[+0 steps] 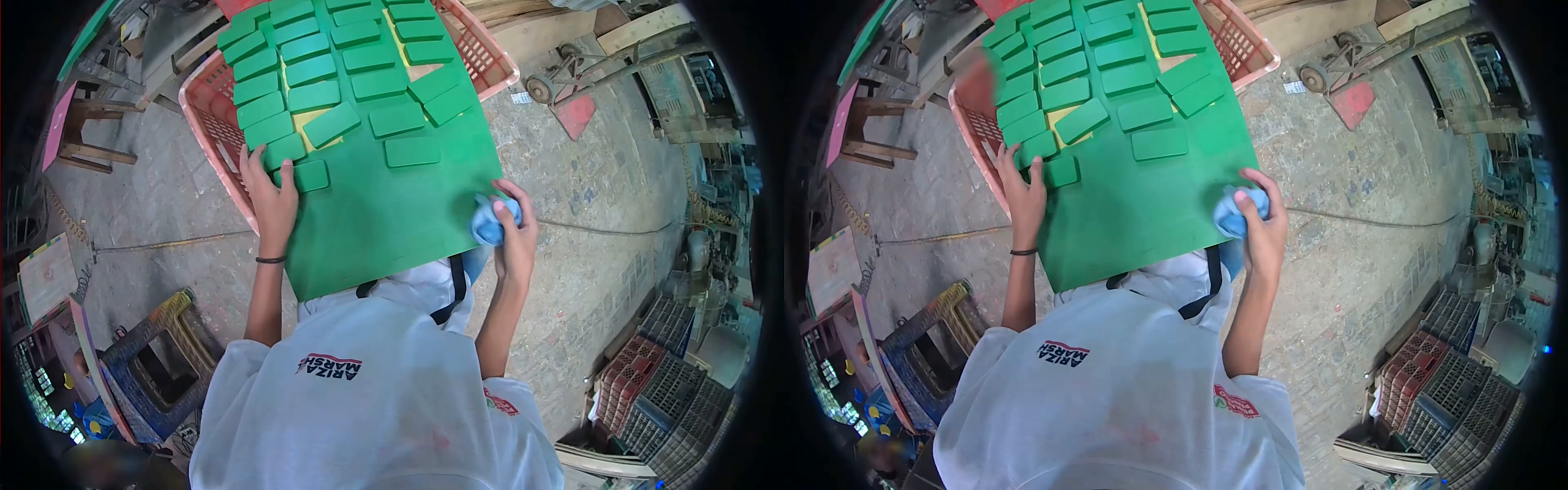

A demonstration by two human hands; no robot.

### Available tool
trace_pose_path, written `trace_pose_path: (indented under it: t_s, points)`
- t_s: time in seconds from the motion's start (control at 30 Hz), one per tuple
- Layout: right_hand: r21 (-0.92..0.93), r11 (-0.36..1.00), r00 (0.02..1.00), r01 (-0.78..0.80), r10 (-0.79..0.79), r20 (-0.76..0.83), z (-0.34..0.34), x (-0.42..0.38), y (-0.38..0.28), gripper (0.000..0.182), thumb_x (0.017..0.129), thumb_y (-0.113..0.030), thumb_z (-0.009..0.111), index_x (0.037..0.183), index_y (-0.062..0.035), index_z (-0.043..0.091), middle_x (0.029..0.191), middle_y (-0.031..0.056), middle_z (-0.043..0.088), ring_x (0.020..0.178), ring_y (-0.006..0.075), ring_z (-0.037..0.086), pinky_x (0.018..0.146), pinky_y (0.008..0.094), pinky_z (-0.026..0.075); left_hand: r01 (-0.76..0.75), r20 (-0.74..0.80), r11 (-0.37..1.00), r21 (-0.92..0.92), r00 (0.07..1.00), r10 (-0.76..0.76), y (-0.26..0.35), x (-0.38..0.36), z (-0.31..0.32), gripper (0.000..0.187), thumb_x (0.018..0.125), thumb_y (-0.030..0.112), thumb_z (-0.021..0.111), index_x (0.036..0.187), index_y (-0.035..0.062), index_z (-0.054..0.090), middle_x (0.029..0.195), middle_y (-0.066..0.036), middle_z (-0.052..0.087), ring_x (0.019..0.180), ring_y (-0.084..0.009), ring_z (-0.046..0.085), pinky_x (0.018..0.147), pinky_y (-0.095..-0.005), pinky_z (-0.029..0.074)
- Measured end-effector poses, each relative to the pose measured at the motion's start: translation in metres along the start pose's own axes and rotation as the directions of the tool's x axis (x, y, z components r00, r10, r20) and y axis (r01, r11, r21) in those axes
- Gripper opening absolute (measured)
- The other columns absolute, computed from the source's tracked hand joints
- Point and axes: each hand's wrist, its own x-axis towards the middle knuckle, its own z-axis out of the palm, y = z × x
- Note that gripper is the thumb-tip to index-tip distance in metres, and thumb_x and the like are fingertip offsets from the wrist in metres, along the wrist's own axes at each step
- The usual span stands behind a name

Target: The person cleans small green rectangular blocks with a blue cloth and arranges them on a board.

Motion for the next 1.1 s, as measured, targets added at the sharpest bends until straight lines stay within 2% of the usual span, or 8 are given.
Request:
trace_pose_path:
  t_s: [0.13, 0.27, 0.33, 0.57, 0.6, 0.73, 0.93, 1.1]
  points:
    - [0.312, 0.946, 0.987, -0.084, 0.036, 0.156, 0.02, 0.004, -0.002, 0.053, 0.077, 0.003, 0.066, 0.126, -0.0005, 0.048, 0.124, 0.0113, 0.052, 0.11, 0.0171, 0.053, 0.096, 0.0307, 0.042, 0.011, -0.025, 0.999, -0.051, 1.0, -0.012, 0.011, -0.006, 0.005, 0.041, 0.089, 0.014, 0.057, 0.124, -0.0025, 0.044, 0.143, -0.027, 0.026, 0.133, -0.0396, 0.03, 0.108, -0.0433, 0.025]
    - [0.187, 0.975, 0.986, -0.122, 0.097, 0.135, 0.016, 0.019, 0.003, 0.047, 0.08, 0.005, 0.063, 0.125, 0.0004, 0.049, 0.116, 0.0107, 0.057, 0.105, 0.0186, 0.057, 0.092, 0.0318, 0.046, 0.024, 0.005, 0.997, -0.076, 1.0, -0.024, 0.006, -0.006, 0.002, 0.039, 0.089, 0.012, 0.057, 0.123, -0.0022, 0.045, 0.142, -0.025, 0.03, 0.132, -0.0377, 0.031, 0.108, -0.0425, 0.026]
    - [0.141, 0.989, 0.993, -0.049, 0.034, 0.109, 0.013, 0.035, 0.001, 0.042, 0.084, 0.001, 0.061, 0.124, 0.0007, 0.049, 0.112, 0.01, 0.058, 0.102, 0.0187, 0.059, 0.091, 0.0322, 0.047, 0.117, 0.056, 0.89, -0.441, 0.993, -0.103, -0.003, -0.004, 0.0, 0.037, 0.089, 0.01, 0.056, 0.123, -0.0021, 0.046, 0.139, -0.023, 0.035, 0.13, -0.0355, 0.034, 0.108, -0.0417, 0.027]
    - [0.166, 0.985, 0.998, 0.055, -0.057, 0.008, 0.047, 0.098, -0.015, 0.036, 0.088, -0.012, 0.061, 0.12, -0.0008, 0.053, 0.107, 0.0078, 0.059, 0.099, 0.0167, 0.058, 0.087, 0.0311, 0.048, -0.004, 0.006, 0.99, -0.143, 1.0, 0.005, 0.011, 0.001, 0.012, 0.045, 0.087, 0.012, 0.058, 0.128, 0.0, 0.043, 0.143, -0.024, 0.03, 0.132, -0.0359, 0.031, 0.108, -0.0429, 0.026]
    - [-0.124, 0.974, 0.982, 0.19, -0.188, 0.03, 0.05, 0.111, -0.013, 0.035, 0.086, -0.014, 0.064, 0.116, -0.0004, 0.055, 0.103, 0.0093, 0.06, 0.097, 0.0184, 0.059, 0.085, 0.0317, 0.048, -0.031, 0.023, 0.996, -0.081, 0.999, 0.033, 0.015, 0.0, 0.014, 0.045, 0.088, 0.013, 0.058, 0.129, 0.0013, 0.043, 0.146, -0.024, 0.027, 0.135, -0.0351, 0.028, 0.11, -0.0427, 0.024]
    - [-0.623, 0.497, 0.717, 0.604, -0.68, 0.153, 0.068, 0.173, -0.002, 0.032, 0.081, -0.016, 0.066, 0.107, 0.0025, 0.06, 0.099, 0.0164, 0.063, 0.096, 0.0284, 0.06, 0.084, 0.0373, 0.047, -0.055, 0.048, 0.997, -0.048, 0.997, 0.057, 0.013, -0.001, 0.015, 0.05, 0.087, 0.017, 0.061, 0.131, 0.0026, 0.043, 0.147, -0.026, 0.022, 0.138, -0.038, 0.023, 0.11, -0.0439, 0.022]
    - [-0.696, 0.042, 0.573, 0.717, -0.605, 0.553, 0.111, 0.178, 0.033, 0.034, 0.085, -0.012, 0.059, 0.115, 0.004, 0.056, 0.121, 0.0245, 0.055, 0.115, 0.0402, 0.05, 0.101, 0.0458, 0.037, -0.152, 0.051, 0.976, 0.154, 0.988, 0.146, 0.011, -0.002, 0.023, 0.058, 0.086, 0.02, 0.062, 0.139, 0.0078, 0.04, 0.148, -0.031, 0.018, 0.137, -0.0426, 0.022, 0.109, -0.0463, 0.024]
    - [-0.595, 0.205, 0.599, 0.777, -0.53, 0.601, 0.146, 0.127, 0.048, 0.041, 0.081, -0.01, 0.062, 0.119, 0.003, 0.055, 0.131, 0.0228, 0.049, 0.124, 0.0394, 0.044, 0.106, 0.0491, 0.032, -0.183, 0.052, 0.967, 0.178, 0.983, 0.176, 0.012, -0.001, 0.027, 0.058, 0.086, 0.02, 0.062, 0.138, 0.008, 0.04, 0.146, -0.033, 0.018, 0.134, -0.0462, 0.024, 0.107, -0.0484, 0.026]
